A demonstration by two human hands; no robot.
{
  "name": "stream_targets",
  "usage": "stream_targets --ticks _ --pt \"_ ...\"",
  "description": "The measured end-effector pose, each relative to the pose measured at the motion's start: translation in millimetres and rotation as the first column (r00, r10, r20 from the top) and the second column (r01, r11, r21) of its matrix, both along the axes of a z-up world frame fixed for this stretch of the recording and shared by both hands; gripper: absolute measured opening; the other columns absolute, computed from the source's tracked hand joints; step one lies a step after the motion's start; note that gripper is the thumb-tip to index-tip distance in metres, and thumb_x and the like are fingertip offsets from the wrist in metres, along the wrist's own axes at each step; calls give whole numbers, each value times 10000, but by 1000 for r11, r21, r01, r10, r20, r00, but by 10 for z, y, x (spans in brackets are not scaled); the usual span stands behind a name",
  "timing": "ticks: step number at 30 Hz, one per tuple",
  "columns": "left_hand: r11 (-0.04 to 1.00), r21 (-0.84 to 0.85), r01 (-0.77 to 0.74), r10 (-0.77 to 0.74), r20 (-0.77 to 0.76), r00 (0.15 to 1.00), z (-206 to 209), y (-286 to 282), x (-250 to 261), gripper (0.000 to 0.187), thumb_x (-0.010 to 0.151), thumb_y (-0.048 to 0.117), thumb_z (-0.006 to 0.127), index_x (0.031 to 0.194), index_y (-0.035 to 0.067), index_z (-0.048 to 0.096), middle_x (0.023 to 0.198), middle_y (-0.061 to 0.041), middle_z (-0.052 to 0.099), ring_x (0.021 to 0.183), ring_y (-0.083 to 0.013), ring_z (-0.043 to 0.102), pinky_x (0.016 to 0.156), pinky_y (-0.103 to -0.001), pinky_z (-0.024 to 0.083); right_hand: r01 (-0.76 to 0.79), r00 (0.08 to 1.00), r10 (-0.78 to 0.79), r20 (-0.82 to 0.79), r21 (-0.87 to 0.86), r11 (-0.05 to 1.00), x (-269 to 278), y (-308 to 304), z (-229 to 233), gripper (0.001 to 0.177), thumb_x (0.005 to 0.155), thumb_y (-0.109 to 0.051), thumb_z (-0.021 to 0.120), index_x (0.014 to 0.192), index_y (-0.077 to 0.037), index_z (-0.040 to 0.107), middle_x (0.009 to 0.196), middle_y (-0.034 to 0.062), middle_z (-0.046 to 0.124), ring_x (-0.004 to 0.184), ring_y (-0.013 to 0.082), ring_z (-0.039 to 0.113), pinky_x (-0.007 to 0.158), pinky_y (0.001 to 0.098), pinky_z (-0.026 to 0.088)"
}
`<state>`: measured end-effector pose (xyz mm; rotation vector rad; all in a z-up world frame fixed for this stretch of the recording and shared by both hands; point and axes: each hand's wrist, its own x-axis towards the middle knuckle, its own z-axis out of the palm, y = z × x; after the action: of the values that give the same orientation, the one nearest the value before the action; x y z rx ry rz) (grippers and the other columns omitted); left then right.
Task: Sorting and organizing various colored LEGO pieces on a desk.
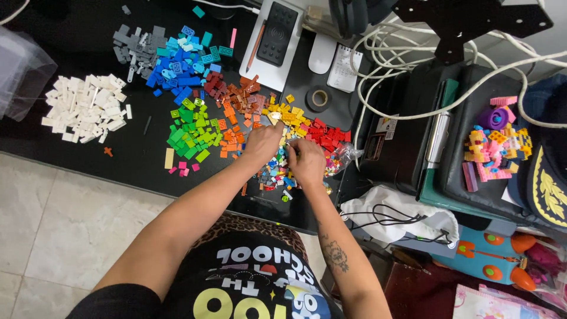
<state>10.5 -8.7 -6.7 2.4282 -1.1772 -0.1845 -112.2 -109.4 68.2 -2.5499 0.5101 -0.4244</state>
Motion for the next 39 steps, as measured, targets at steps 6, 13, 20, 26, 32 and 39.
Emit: stream_targets --ticks 6,13,20,26,32,39 --pt "997 74 33 -37 56 998 -125 -69 -15 183 846 28 614 1022 -16 596 785 -179 720 742 -313 735 625 -421 588 25 1000 -25 11 -10 1000 -35 -49 45 125 871 -178 756 892 -72 692 880 106 713 863 335 673 795 458 498" --pt "999 45 9 -7 -34 999 -34 25 -55 167 848 26 599 1011 -13 594 756 -174 716 751 -336 726 651 -448 579 13 1000 -13 6 2 1000 -13 -48 -7 135 871 -186 760 891 -72 691 875 108 711 867 337 672 795 462 500" --pt "994 -16 -104 100 -183 978 -98 17 -72 179 869 47 596 1032 -27 584 820 -231 715 798 -408 721 672 -524 560 -93 996 93 14 11 996 94 -12 -11 129 871 -166 762 920 -67 697 907 123 710 890 347 665 809 458 509" --pt "928 -22 -371 348 -300 888 73 954 489 129 979 185 573 1057 88 606 852 -195 721 811 -398 710 688 -534 540 -238 969 236 77 23 971 218 228 41 136 886 -152 753 932 -44 684 916 127 701 886 348 660 800 447 513" --pt "690 56 -721 722 -112 682 554 2810 1604 160 970 140 581 1089 33 586 901 -252 714 870 -473 685 763 -604 519 -299 954 300 1 109 948 469 697 186 135 895 -186 755 923 -65 702 876 114 695 824 315 668 752 423 521" --pt "750 265 -606 600 112 792 -15 3565 2305 230 881 2 619 1110 -5 641 1122 -236 691 1048 -417 680 894 -520 545 -355 927 370 -52 186 916 766 1043 307 160 906 -202 755 927 -54 698 878 115 696 805 293 681 725 401 534"
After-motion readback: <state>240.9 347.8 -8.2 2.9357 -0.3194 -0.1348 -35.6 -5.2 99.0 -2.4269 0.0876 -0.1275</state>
